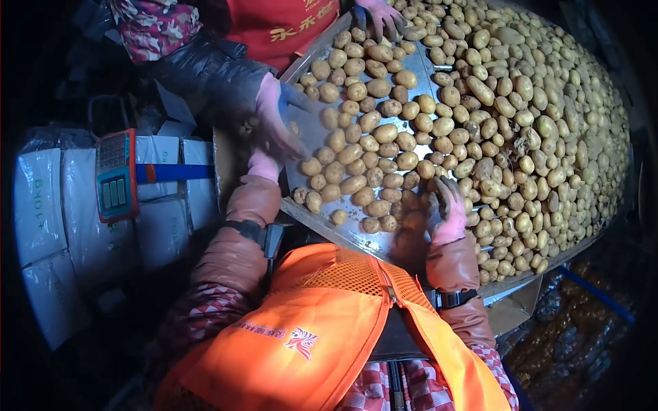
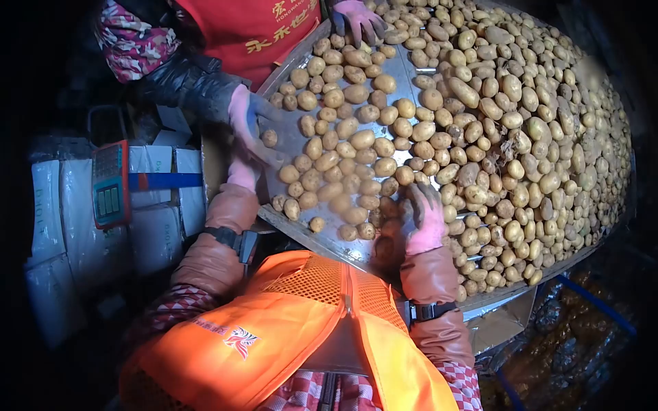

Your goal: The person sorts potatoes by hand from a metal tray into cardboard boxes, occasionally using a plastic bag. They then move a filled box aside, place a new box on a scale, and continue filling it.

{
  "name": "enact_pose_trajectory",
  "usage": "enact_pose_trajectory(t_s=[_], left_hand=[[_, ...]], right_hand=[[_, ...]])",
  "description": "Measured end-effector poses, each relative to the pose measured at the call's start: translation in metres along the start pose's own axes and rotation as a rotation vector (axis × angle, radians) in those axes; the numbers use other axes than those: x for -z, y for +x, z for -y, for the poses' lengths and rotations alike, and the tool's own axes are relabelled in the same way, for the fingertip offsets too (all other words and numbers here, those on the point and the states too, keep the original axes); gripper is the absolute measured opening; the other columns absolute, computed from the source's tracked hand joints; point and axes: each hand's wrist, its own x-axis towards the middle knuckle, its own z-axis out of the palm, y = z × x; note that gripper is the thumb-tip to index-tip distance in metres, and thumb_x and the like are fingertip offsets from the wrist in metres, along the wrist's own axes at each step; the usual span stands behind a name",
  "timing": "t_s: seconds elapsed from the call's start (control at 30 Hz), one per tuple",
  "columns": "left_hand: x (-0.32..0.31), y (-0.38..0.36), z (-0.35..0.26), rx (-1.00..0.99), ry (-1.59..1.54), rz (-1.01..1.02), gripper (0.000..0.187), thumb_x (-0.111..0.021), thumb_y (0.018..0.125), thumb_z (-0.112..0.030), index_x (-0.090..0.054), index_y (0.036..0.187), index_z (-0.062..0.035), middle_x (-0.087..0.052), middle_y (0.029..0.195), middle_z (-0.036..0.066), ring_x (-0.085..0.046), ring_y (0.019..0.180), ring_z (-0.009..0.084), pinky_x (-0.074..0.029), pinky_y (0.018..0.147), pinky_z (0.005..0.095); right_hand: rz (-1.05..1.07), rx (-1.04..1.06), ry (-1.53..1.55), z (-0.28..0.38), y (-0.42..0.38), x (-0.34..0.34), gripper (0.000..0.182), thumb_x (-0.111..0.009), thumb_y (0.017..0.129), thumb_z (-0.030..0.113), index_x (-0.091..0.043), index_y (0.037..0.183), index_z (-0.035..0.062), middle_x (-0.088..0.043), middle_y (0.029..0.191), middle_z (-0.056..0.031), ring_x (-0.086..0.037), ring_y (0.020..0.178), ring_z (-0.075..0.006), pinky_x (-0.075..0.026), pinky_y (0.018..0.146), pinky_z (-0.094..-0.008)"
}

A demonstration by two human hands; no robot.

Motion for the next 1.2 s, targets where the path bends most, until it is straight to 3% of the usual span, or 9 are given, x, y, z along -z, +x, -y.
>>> enact_pose_trajectory(t_s=[0.13,0.23,0.37,0.43,0.5,0.7,0.77,1.0,1.2], left_hand=[[-0.018,-0.002,-0.056,-0.142,-0.115,-0.043,0.065,-0.066,0.089,-0.015,-0.038,0.146,-0.0023,-0.042,0.147,0.020,-0.041,0.134,0.0346,-0.035,0.112,0.0415],[0.008,-0.015,-0.101,-0.042,-0.338,0.085,0.060,-0.041,0.094,-0.001,-0.030,0.151,-0.0125,-0.030,0.155,0.015,-0.029,0.144,0.0272,-0.025,0.121,0.0398],[0.066,-0.026,-0.144,0.154,-0.246,0.227,0.061,-0.051,0.096,-0.024,-0.030,0.152,-0.0113,-0.028,0.157,0.013,-0.026,0.146,0.0264,-0.022,0.122,0.0381],[0.062,-0.030,-0.135,-0.036,-0.398,0.082,0.072,-0.067,0.088,-0.026,-0.034,0.150,-0.0113,-0.029,0.155,0.017,-0.030,0.143,0.0316,-0.029,0.118,0.0390],[0.052,-0.028,-0.128,-0.050,-0.416,0.063,0.073,-0.071,0.086,-0.020,-0.035,0.149,-0.0103,-0.030,0.153,0.019,-0.032,0.141,0.0349,-0.032,0.116,0.0407],[0.023,-0.021,-0.115,-0.034,-0.297,0.140,0.073,-0.065,0.088,-0.018,-0.030,0.151,-0.0133,-0.027,0.156,0.016,-0.029,0.143,0.0346,-0.030,0.117,0.0377],[0.021,-0.021,-0.111,-0.025,-0.286,0.145,0.075,-0.065,0.087,-0.016,-0.028,0.152,-0.0136,-0.026,0.156,0.017,-0.029,0.143,0.0349,-0.030,0.117,0.0374],[0.006,-0.031,-0.102,-0.029,-0.203,0.145,0.080,-0.062,0.084,-0.008,-0.023,0.154,-0.0150,-0.024,0.158,0.017,-0.030,0.142,0.0357,-0.031,0.115,0.0363],[-0.008,-0.025,-0.095,-0.068,-0.158,0.108,0.086,-0.059,0.081,-0.001,-0.019,0.156,-0.0161,-0.023,0.158,0.018,-0.031,0.142,0.0363,-0.033,0.114,0.0353]], right_hand=[[0.057,0.103,0.059,0.025,0.030,-0.009,0.038,-0.061,0.088,0.014,-0.063,0.126,0.0123,-0.061,0.127,-0.0156,-0.055,0.120,-0.0346,-0.044,0.104,-0.0421],[0.134,0.150,0.170,0.027,0.053,-0.029,0.040,-0.063,0.083,0.011,-0.064,0.123,0.0126,-0.063,0.124,-0.0156,-0.057,0.117,-0.0358,-0.047,0.099,-0.0432],[0.223,0.254,0.078,0.059,0.110,-0.081,0.045,-0.060,0.083,0.010,-0.060,0.128,0.0134,-0.061,0.126,-0.0151,-0.057,0.116,-0.0338,-0.046,0.101,-0.0423],[0.250,0.355,-0.066,0.070,0.143,-0.118,0.050,-0.056,0.084,0.007,-0.056,0.133,0.0153,-0.060,0.127,-0.0138,-0.057,0.117,-0.0333,-0.046,0.102,-0.0415],[0.416,0.238,-0.230,0.095,0.161,-0.122,0.053,-0.056,0.084,0.010,-0.053,0.136,0.0156,-0.059,0.129,-0.0129,-0.055,0.121,-0.0323,-0.047,0.101,-0.0412],[0.636,0.079,-0.453,0.107,0.184,-0.171,0.043,-0.052,0.093,0.024,-0.052,0.135,0.0137,-0.056,0.134,-0.0136,-0.055,0.122,-0.0364,-0.052,0.093,-0.0460],[0.554,0.069,-0.399,0.117,0.182,-0.164,0.042,-0.050,0.095,0.029,-0.052,0.135,0.0145,-0.054,0.137,-0.0160,-0.055,0.123,-0.0390,-0.052,0.093,-0.0471],[0.607,-0.024,-0.172,0.098,0.192,-0.205,0.044,-0.050,0.095,0.034,-0.050,0.136,0.0169,-0.051,0.139,-0.0211,-0.056,0.122,-0.0426,-0.052,0.094,-0.0487],[0.650,-0.125,-0.212,0.118,0.206,-0.201,0.046,-0.047,0.098,0.027,-0.041,0.144,0.0213,-0.055,0.133,-0.0218,-0.062,0.114,-0.0384,-0.054,0.089,-0.0505]])
